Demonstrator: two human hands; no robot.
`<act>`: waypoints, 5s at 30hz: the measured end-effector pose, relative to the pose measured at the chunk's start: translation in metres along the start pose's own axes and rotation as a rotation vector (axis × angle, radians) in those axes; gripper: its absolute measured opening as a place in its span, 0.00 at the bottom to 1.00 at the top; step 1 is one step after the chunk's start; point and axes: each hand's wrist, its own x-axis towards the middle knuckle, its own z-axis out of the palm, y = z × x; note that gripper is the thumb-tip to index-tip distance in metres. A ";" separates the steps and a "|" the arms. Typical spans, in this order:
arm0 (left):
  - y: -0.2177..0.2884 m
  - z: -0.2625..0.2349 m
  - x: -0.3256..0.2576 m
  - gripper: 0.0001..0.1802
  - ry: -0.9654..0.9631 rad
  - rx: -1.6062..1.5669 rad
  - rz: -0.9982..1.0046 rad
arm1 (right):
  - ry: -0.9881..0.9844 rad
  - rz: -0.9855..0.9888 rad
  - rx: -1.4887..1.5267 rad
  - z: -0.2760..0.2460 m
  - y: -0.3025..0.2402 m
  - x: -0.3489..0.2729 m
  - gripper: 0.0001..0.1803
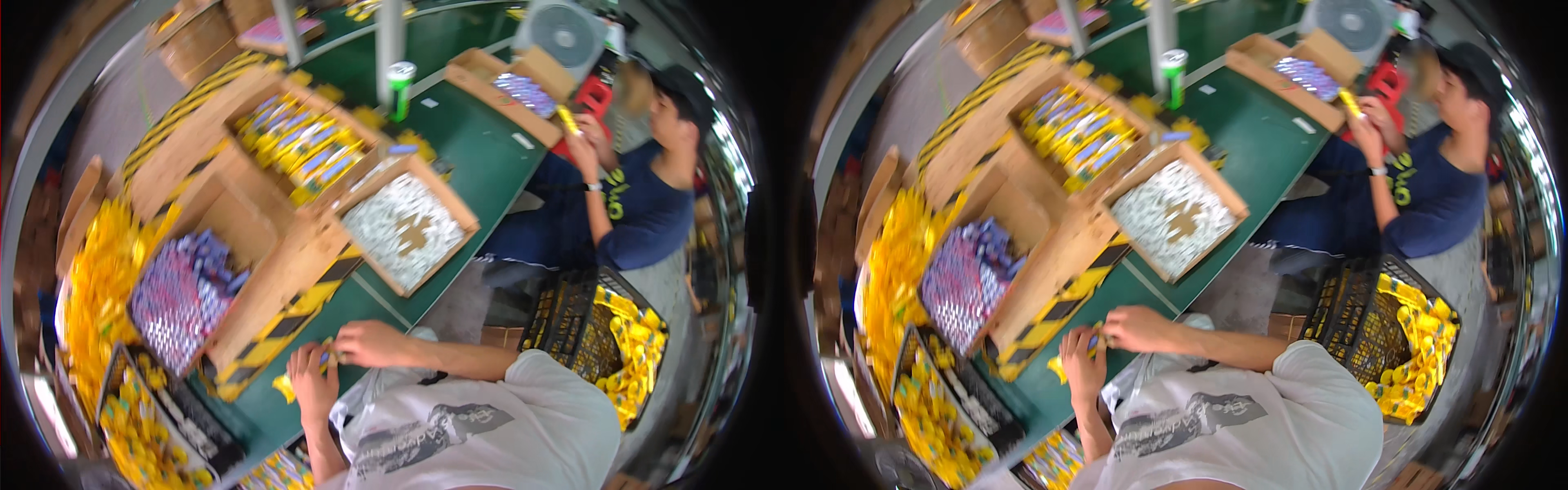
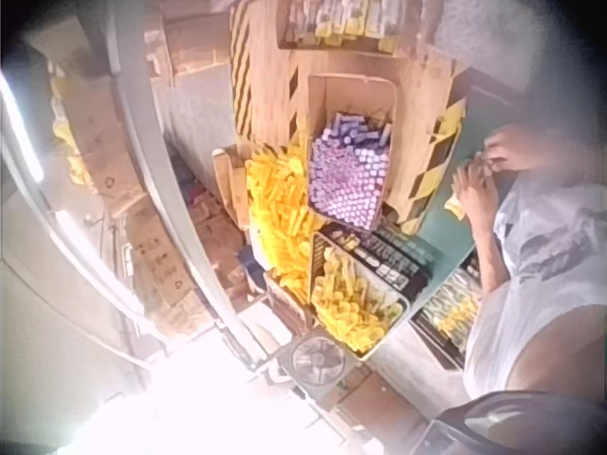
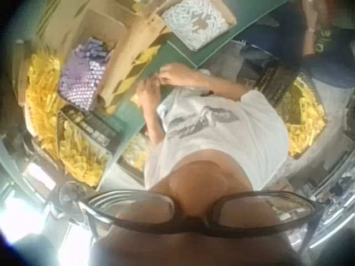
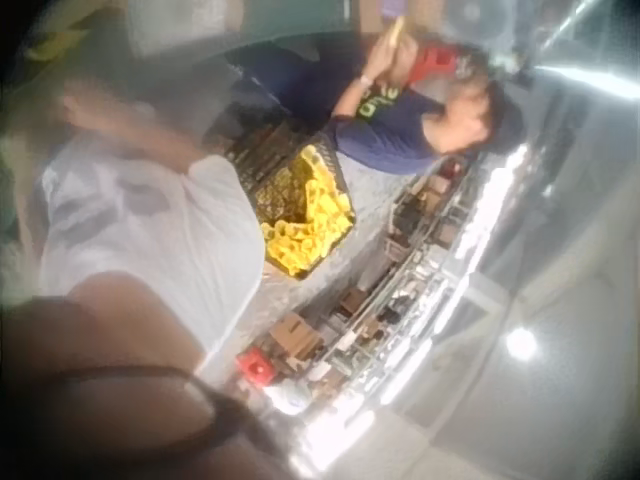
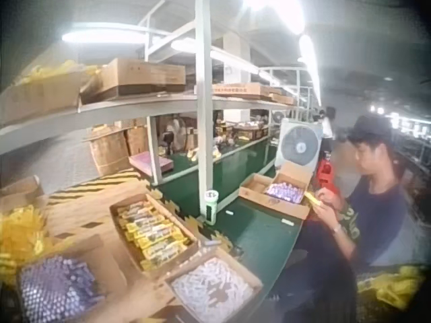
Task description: The person assembles small electronic components by inserting batteries and wires into plastic casings by hand, using a small hand tool to aid in the assembly.
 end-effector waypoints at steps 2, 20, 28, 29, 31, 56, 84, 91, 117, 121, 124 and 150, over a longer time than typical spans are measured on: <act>0.000 0.004 0.013 0.14 0.048 -0.052 0.061 | -0.045 0.091 -0.046 -0.012 0.002 -0.004 0.11; -0.020 0.018 0.010 0.17 0.131 -0.089 -0.016 | -0.059 0.089 -0.081 -0.021 -0.010 0.001 0.21; -0.018 0.022 0.016 0.18 0.158 -0.068 -0.051 | -0.029 0.145 -0.122 -0.012 -0.015 -0.010 0.24; -0.018 0.024 0.016 0.18 0.156 -0.073 -0.056 | -0.030 0.153 -0.155 -0.012 -0.016 -0.010 0.25; -0.019 0.026 0.016 0.18 0.154 -0.081 -0.061 | -0.030 0.144 -0.181 -0.012 -0.015 -0.012 0.26; -0.025 0.012 0.013 0.20 0.082 -0.103 -0.053 | -0.326 0.027 -0.478 -0.026 -0.016 0.028 0.23; -0.034 0.024 0.003 0.27 0.161 -0.045 -0.061 | -0.214 -0.001 -0.262 -0.024 -0.002 0.029 0.17; -0.046 0.013 0.006 0.29 0.064 -0.145 0.065 | -0.618 -0.132 -0.316 -0.049 -0.004 0.068 0.12; -0.062 0.009 0.002 0.41 -0.030 -0.186 0.247 | -0.695 -0.280 -0.066 -0.036 0.025 0.070 0.14; -0.062 0.009 0.001 0.44 -0.028 -0.177 0.249 | -0.632 -0.140 -0.031 -0.034 0.028 0.055 0.16; -0.065 0.008 -0.003 0.42 -0.015 -0.169 0.255 | -0.555 -0.244 -0.015 -0.032 0.026 0.058 0.16; -0.023 0.014 -0.019 0.18 0.010 0.256 0.258 | -0.201 0.268 0.149 -0.068 -0.003 0.006 0.10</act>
